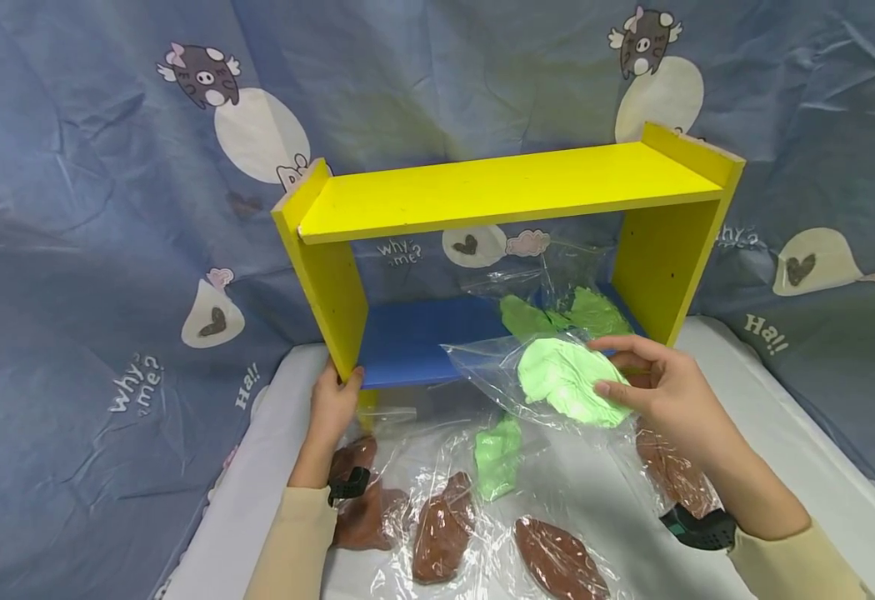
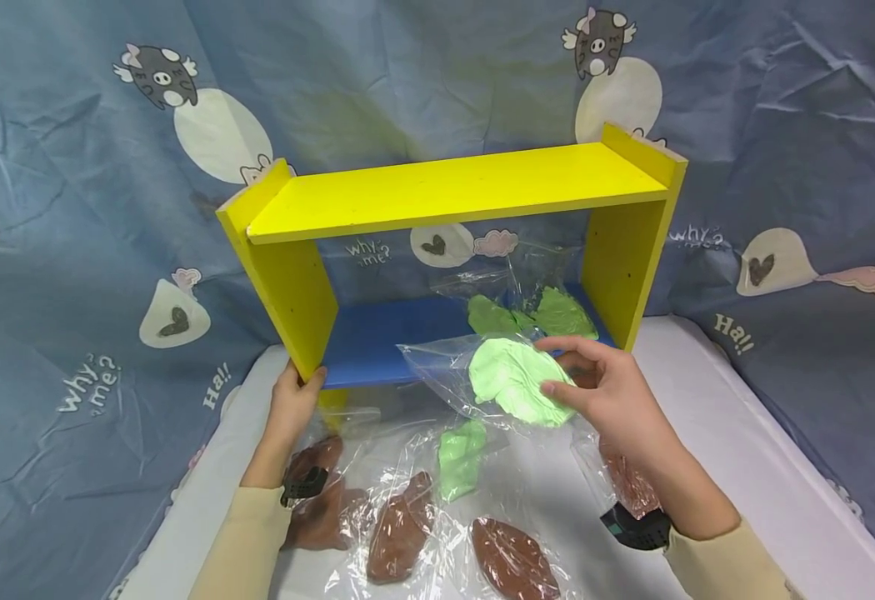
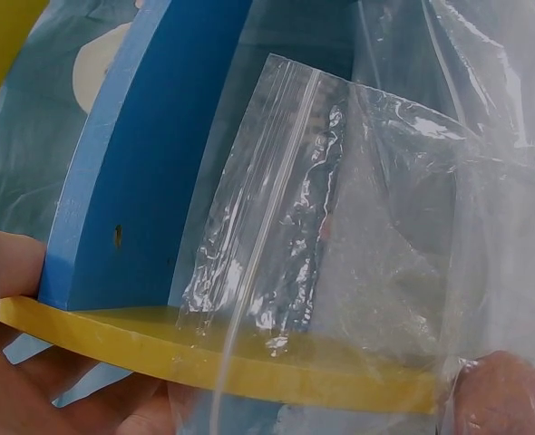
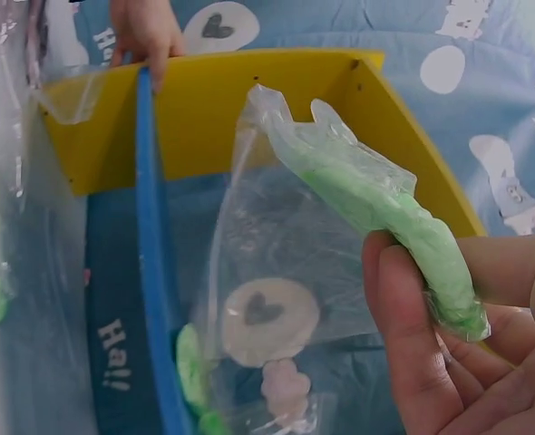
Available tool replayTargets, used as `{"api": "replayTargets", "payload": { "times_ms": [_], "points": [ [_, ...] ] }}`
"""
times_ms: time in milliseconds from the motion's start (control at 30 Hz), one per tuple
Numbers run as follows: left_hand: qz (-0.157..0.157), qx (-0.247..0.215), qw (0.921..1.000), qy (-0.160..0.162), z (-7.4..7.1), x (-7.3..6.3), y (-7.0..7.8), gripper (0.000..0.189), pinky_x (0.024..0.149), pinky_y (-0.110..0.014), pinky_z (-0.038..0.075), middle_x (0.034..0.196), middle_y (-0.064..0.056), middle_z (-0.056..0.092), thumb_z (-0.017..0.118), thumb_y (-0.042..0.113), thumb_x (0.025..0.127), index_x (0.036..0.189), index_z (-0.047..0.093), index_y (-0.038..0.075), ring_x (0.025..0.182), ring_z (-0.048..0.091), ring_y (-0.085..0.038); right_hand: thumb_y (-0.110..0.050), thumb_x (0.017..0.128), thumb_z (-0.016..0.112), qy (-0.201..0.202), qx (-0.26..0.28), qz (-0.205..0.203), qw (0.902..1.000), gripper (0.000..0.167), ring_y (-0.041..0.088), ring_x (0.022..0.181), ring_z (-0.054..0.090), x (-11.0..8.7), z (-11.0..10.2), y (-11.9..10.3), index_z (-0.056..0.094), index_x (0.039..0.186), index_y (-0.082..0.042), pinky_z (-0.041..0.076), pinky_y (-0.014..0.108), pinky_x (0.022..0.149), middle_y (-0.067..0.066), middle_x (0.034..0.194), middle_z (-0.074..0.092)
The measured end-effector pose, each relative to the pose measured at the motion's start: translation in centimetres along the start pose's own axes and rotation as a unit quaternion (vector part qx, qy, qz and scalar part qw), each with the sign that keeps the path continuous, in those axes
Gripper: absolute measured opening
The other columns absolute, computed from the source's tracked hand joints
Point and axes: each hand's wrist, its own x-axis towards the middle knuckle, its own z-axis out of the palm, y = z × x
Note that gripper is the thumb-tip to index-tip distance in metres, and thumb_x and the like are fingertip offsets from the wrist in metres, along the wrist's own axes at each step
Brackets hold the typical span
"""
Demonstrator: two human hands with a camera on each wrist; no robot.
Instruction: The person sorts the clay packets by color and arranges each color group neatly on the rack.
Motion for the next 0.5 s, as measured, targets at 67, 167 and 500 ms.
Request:
{"api": "replayTargets", "payload": {
  "times_ms": [67,167,500],
  "points": [
    [0.000,0.001,1.0000,0.001,0.0,0.0,0.0,0.046,0.102,-0.053,0.046,0.138,-0.021,0.055,0.057,0.024,0.103,0.144,0.045,0.005,0.127,0.053,-0.036,-0.030,0.089,0.078,0.007,0.006,-0.008,0.9999,0.048,0.027,0.101,0.069,0.7,0.0,-0.5,0.063,0.135,-0.028,0.058,0.035,0.071,0.007,0.110,0.067],
    [-0.001,0.001,1.0000,0.000,-0.1,0.1,0.1,0.046,0.103,-0.053,0.045,0.138,-0.021,0.055,0.057,0.024,0.103,0.144,0.044,0.005,0.128,0.052,-0.037,-0.029,0.089,0.079,0.022,0.018,-0.013,0.9995,0.047,0.026,0.092,0.070,1.9,0.2,-1.2,0.064,0.134,-0.029,0.058,0.035,0.068,0.008,0.108,0.066],
    [-0.002,0.000,1.0000,-0.004,-0.1,0.0,0.0,0.048,0.103,-0.053,0.045,0.140,-0.021,0.054,0.057,0.023,0.103,0.146,0.043,0.006,0.129,0.052,-0.036,-0.025,0.088,0.081,0.051,0.054,-0.037,0.9965,0.043,0.025,0.091,0.067,6.8,1.9,-1.1,0.067,0.128,-0.031,0.057,0.034,0.073,0.007,0.103,0.068]
  ]
}}
